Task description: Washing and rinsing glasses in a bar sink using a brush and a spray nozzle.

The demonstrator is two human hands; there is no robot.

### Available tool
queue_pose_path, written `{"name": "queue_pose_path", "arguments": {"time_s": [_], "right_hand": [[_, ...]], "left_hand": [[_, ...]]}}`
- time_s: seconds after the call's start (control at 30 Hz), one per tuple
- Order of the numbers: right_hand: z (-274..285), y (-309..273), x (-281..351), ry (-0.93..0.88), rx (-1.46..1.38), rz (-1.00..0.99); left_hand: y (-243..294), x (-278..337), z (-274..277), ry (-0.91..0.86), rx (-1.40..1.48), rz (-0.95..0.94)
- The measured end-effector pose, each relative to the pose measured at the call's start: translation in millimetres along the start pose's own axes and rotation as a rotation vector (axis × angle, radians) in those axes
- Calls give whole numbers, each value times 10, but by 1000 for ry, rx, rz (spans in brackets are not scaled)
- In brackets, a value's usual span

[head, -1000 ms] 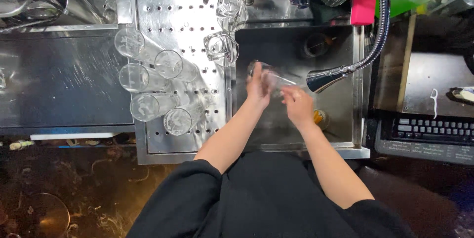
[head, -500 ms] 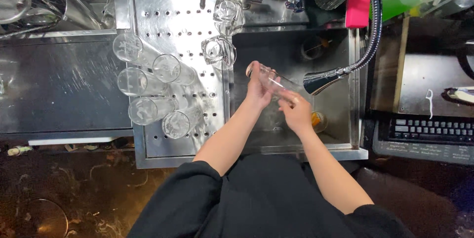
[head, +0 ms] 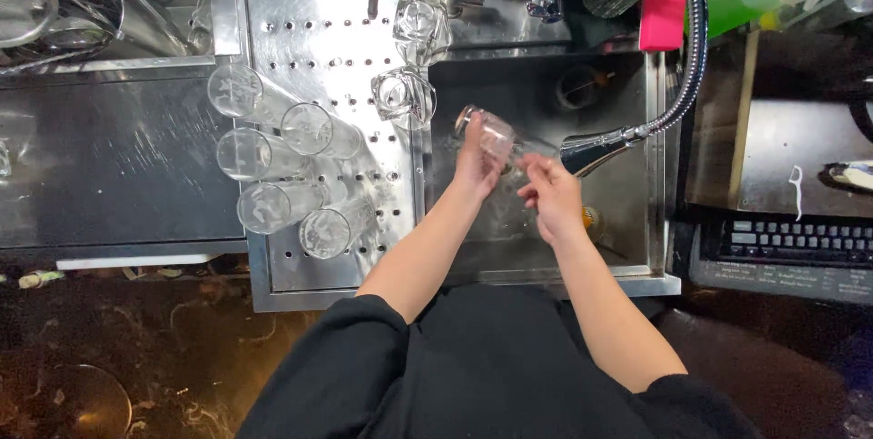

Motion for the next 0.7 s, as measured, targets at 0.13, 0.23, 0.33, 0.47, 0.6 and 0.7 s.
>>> {"name": "queue_pose_path", "arguments": {"time_s": [0.13, 0.23, 0.33, 0.47, 0.6, 0.7], "right_hand": [[203, -222, -1, 202, 675, 468], [219, -264, 82, 186, 706, 539], [132, -324, 106, 75, 467, 332], [98, -304, 152, 102, 832, 603], [223, -63, 19, 332, 1118, 901], [523, 177, -38, 420, 840, 223]], "left_hand": [[-43, 3, -115, 19, 10, 53], [-3, -32, -79, 14, 5, 31], [5, -218, -72, -77, 4, 24], [60, 492, -550, -174, 75, -21], [-126, 168, -212, -9, -15, 74], [-49, 133, -66, 128, -79, -25]]}}
Point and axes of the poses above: each hand's wrist, its own x-axis away from the middle knuckle, its own z-axis out of the back of the hand, y = z × x, the point moved 6 cm from there along -x, towards the middle knuckle, and after that the axes turned 14 degrees about x, right-handed, at the moved point
